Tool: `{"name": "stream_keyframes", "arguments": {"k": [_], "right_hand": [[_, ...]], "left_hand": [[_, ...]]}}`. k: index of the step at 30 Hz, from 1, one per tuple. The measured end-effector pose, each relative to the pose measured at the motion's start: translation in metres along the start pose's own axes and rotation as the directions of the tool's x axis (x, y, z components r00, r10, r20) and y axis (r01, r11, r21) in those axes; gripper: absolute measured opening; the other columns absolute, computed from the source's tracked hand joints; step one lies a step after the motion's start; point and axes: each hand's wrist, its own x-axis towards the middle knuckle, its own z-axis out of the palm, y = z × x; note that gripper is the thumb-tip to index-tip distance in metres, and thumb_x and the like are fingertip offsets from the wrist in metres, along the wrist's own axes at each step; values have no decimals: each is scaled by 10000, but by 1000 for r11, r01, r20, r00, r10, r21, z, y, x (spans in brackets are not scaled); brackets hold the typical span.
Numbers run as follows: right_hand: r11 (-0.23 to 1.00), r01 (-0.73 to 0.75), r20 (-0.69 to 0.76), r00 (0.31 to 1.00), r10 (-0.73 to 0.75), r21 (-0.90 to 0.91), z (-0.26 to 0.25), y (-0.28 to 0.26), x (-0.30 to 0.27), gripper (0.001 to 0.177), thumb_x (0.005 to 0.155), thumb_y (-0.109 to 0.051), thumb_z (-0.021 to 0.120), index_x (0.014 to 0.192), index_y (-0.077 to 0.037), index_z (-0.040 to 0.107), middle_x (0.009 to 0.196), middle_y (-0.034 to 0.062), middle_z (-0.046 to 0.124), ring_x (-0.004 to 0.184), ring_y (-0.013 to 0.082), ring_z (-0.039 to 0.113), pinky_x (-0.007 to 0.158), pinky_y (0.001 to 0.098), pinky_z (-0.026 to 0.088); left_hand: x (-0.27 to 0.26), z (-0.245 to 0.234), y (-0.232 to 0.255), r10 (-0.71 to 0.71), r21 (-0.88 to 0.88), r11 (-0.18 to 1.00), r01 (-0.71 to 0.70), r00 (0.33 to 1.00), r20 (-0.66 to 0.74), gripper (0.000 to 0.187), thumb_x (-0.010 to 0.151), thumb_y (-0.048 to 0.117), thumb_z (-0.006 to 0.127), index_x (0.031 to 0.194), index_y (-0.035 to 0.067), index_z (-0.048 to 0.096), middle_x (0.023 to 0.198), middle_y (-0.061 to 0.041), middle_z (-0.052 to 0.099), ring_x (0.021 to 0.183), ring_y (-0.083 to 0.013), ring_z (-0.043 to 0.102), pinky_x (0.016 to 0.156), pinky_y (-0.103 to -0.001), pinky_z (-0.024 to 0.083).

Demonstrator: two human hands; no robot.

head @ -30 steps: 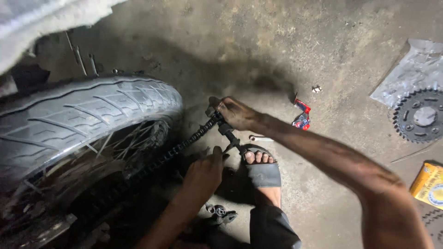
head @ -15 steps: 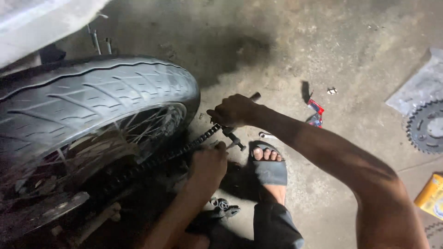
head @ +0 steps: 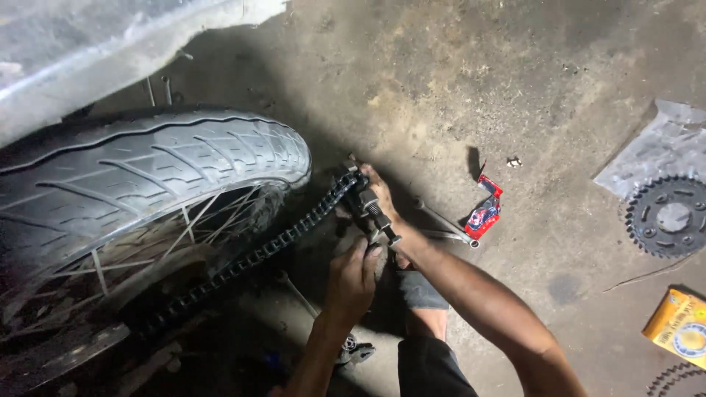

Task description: Using a chain breaker tool and wrenches to repair or replace a motorcycle chain and service the rear wheel assembly.

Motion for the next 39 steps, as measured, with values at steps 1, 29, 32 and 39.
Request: {"name": "stream_keyframes", "arguments": {"k": [1,29,32,39], "right_hand": [[759,279,90,955,-282,-588,30,-9,-21,291,920,-308,632,1125,-101,638,972,80,648,901,240,617,849,363,500],[280,-152,-93,973,213,-948,194,-127,-101,581,1015,-568,350,748,-140,637,535,69,566,493,218,659,540,347,569],[114,-44,-20,978,205,-992,192,-129,-105,653,1022,-540,217,829,-112,671,602,109,630,586,229,724,564,363,597],[-193,43,19,992,125,-980,210,-144,-123,550,1037,-433,266,1218,-38,602,1048,306,684,1025,427,710,850,522,569]], "left_hand": [[1,2,-3,37,2,999,-37,999,-25,319,1039,271,569,1109,-16,689,840,-227,740,793,-417,749,668,-473,608],[14,-33,18,-141,249,968,43,909,391,281,1042,209,473,1160,-32,556,696,-159,730,595,-339,732,552,-470,560],[3,-31,3,10,374,911,-172,917,398,280,1046,216,513,1191,-22,534,664,-193,700,648,-363,751,523,-486,535],[21,-47,66,-792,132,555,821,474,385,831,902,690,366,1248,-5,664,1182,-271,701,1141,-439,692,947,-510,479]]}}
